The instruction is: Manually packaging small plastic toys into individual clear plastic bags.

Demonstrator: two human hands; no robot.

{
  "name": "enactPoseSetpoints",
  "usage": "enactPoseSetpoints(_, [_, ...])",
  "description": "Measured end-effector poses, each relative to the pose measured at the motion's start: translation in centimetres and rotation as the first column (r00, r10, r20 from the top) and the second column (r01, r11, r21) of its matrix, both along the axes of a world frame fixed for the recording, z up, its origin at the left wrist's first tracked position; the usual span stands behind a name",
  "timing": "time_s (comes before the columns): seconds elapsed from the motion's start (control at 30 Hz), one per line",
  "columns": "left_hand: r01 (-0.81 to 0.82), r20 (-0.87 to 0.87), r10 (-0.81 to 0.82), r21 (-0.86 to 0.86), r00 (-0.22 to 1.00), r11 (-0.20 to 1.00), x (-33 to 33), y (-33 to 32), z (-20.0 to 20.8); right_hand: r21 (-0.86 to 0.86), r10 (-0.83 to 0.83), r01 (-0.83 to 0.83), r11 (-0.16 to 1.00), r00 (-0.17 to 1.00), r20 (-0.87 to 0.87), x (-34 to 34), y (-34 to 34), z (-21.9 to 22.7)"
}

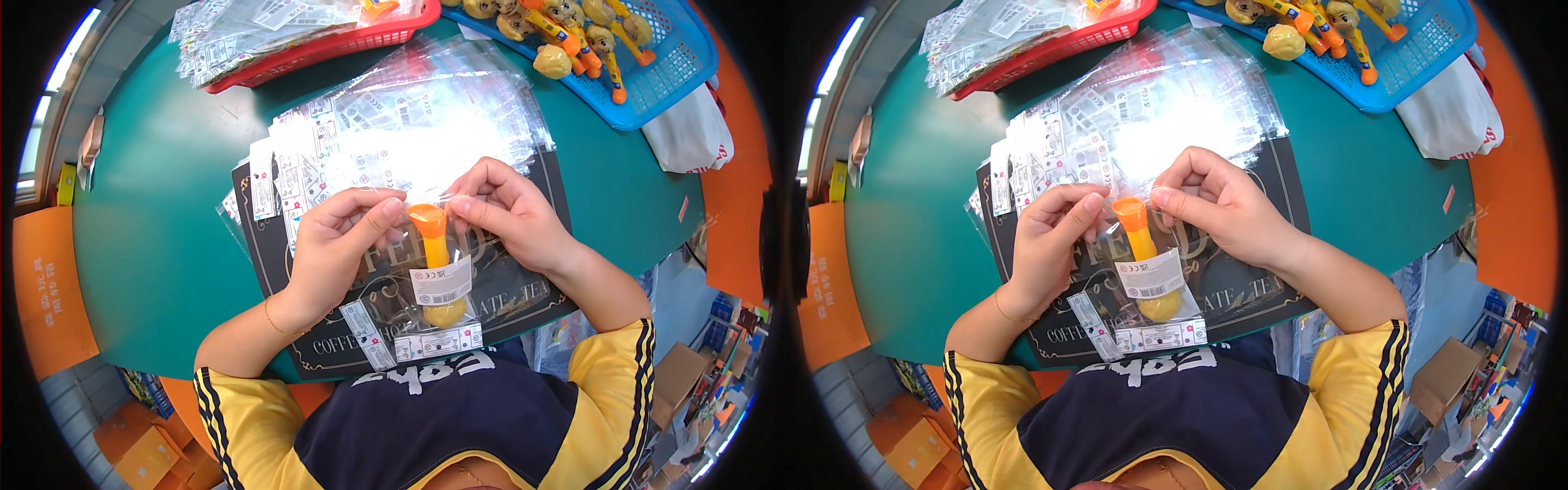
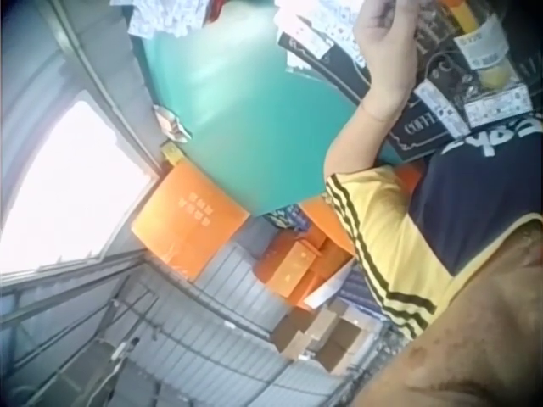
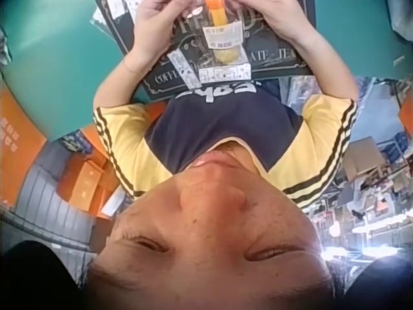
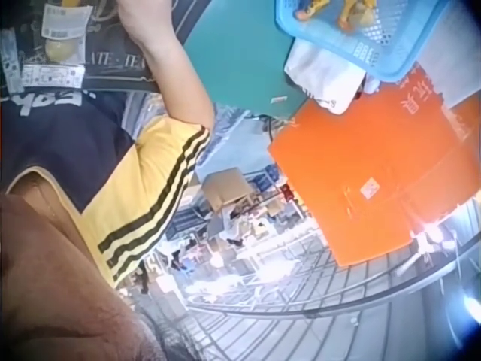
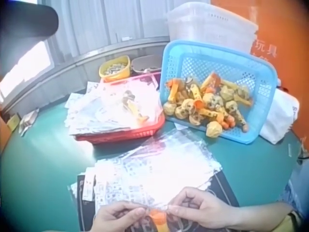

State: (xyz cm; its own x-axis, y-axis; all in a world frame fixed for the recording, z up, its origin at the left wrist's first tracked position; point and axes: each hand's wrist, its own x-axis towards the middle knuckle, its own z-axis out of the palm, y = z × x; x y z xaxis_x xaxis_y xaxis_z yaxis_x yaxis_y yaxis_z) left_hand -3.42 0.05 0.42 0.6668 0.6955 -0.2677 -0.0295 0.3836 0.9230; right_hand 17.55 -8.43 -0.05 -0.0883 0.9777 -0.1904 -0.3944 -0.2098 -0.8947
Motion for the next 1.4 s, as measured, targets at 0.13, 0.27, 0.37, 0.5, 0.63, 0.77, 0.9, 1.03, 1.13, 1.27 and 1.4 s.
enactPoseSetpoints(0.13, [-0.039, 0.021, 0.037, 0.059, 0.999, 0.998, -0.1, 0.0, -0.1, -0.05, 0.018, -0.019, 0.999, 1.0, -0.019, 0.3, 0.0, -0.2])
enactPoseSetpoints(0.27, [-0.073, 0.033, 0.073, -0.002, 0.997, 0.997, -0.2, 0.1, 0.0, -0.142, 0.01, -0.008, 0.99, 1.0, 0.014, 0.5, 0.0, 0.0])
enactPoseSetpoints(0.37, [-0.058, 0.004, 0.058, -0.004, 0.998, 0.998, -0.2, 0.2, 0.0, -0.118, 0.067, -0.076, 0.99, 0.995, -0.08, 1.1, 0.1, 0.2])
enactPoseSetpoints(0.5, [-0.052, -0.011, 0.052, 0.02, 0.999, 0.998, -0.3, 0.4, -0.3, -0.234, 0.057, -0.082, 0.969, 0.992, -0.109, 1.2, 0.3, 0.1])
enactPoseSetpoints(0.63, [-0.007, -0.036, 0.009, 0.059, 0.999, 0.998, -0.1, 0.5, 0.1, -0.181, 0.066, -0.061, 0.982, 0.998, 0.02, 1.3, 0.3, 0.0])
enactPoseSetpoints(0.77, [0.019, 0.002, -0.019, 0.077, 1.0, 0.997, -0.1, 0.4, 0.0, -0.143, 0.018, -0.002, 0.99, 0.994, 0.105, 0.4, 0.3, 0.7])
enactPoseSetpoints(0.9, [0.029, 0.018, -0.031, 0.085, 0.999, 0.996, -0.2, 0.5, 0.1, -0.167, 0.05, -0.024, 0.986, 0.986, 0.156, 0.8, 0.4, 0.5])
enactPoseSetpoints(1.03, [0.027, 0.044, -0.029, 0.065, 0.999, 0.998, -0.3, 1.0, -0.3, -0.173, 0.007, 0.017, 0.985, 0.99, 0.138, 0.8, 0.3, 0.7])
enactPoseSetpoints(1.13, [0.05, 0.036, -0.052, 0.067, 0.998, 0.996, -0.3, 1.2, -0.2, -0.137, -0.013, 0.037, 0.99, 0.984, 0.176, 0.8, 0.5, 0.9])
enactPoseSetpoints(1.27, [0.056, -0.039, -0.054, 0.077, 0.998, 0.995, -0.2, 1.6, 0.4, -0.027, 0.04, -0.034, 0.999, 0.959, 0.28, 1.5, 0.5, 0.9])
enactPoseSetpoints(1.4, [0.163, 0.061, -0.177, 0.185, 0.982, 0.969, -1.1, 2.7, -0.9, 0.057, 0.049, -0.066, 0.996, 0.965, 0.256, 2.0, 0.6, 0.3])
